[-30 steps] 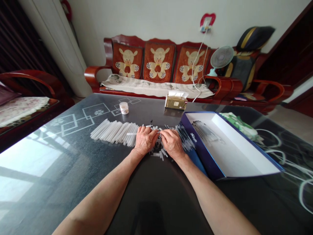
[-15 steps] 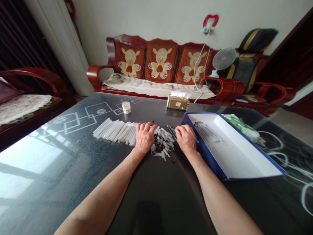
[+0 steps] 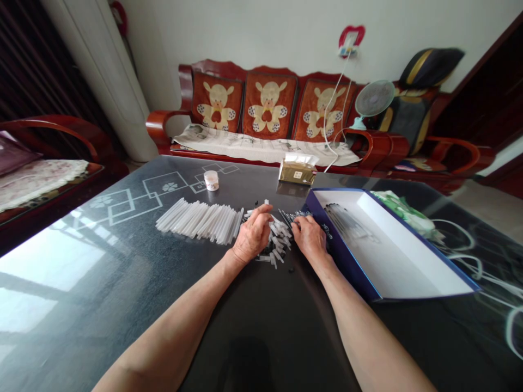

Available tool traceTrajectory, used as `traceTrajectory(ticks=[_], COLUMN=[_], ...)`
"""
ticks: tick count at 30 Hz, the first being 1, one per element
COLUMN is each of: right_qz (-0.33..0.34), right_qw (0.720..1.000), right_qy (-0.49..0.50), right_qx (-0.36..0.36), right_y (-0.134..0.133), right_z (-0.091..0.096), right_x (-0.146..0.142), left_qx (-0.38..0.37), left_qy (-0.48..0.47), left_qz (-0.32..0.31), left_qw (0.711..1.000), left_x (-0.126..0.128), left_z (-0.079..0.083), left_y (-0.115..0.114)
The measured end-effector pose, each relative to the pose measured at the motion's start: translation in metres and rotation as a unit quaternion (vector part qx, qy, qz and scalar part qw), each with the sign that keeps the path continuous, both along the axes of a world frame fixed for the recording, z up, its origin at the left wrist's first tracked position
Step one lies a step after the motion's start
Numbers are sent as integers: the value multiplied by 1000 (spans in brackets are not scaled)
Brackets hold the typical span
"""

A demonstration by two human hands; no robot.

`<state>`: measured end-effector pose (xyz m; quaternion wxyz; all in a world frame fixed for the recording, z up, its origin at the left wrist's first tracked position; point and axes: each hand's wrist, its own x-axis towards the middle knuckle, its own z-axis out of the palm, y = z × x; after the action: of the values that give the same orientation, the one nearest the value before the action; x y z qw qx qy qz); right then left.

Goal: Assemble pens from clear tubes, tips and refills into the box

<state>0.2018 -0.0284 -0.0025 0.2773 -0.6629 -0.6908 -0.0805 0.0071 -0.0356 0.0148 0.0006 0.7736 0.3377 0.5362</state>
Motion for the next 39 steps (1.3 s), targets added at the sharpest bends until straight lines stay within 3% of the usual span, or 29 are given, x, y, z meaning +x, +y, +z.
traceTrajectory(ticks=[3,6,10,13,15,19,22,25,27,30,34,39], right_qz=[32,44,46,54,52,53,61,77,102,145,190,169], right_qw=[995,971,895,827,778,705,694,708,716,715,692,654], right_qy=[75,231,442,555,624,707,718,702,691,684,695,734], right_qx=[50,49,-42,-65,-62,-23,1,11,5,-18,-45,-71], right_y=[3,9,13,13,13,16,17,14,11,4,-1,-2], right_z=[2,1,-2,0,4,11,11,12,14,18,24,24], right_x=[0,-1,-9,-14,-15,-11,-9,-14,-20,-28,-33,-39], left_qx=[-69,-151,-233,-257,-249,-191,-130,-116,-129,-161,-197,-217], left_qy=[-113,-234,-337,-360,-340,-162,30,180,225,214,138,79], left_qz=[-27,-89,-172,-205,-184,-64,0,52,73,79,33,24], left_qw=[991,956,896,873,888,966,991,975,963,960,970,973], left_x=[4,9,16,17,15,4,-1,0,3,7,9,12], left_z=[0,-1,1,3,2,-3,-2,4,8,9,6,-1], left_y=[2,4,3,2,2,4,1,-5,-9,-11,-7,-4])
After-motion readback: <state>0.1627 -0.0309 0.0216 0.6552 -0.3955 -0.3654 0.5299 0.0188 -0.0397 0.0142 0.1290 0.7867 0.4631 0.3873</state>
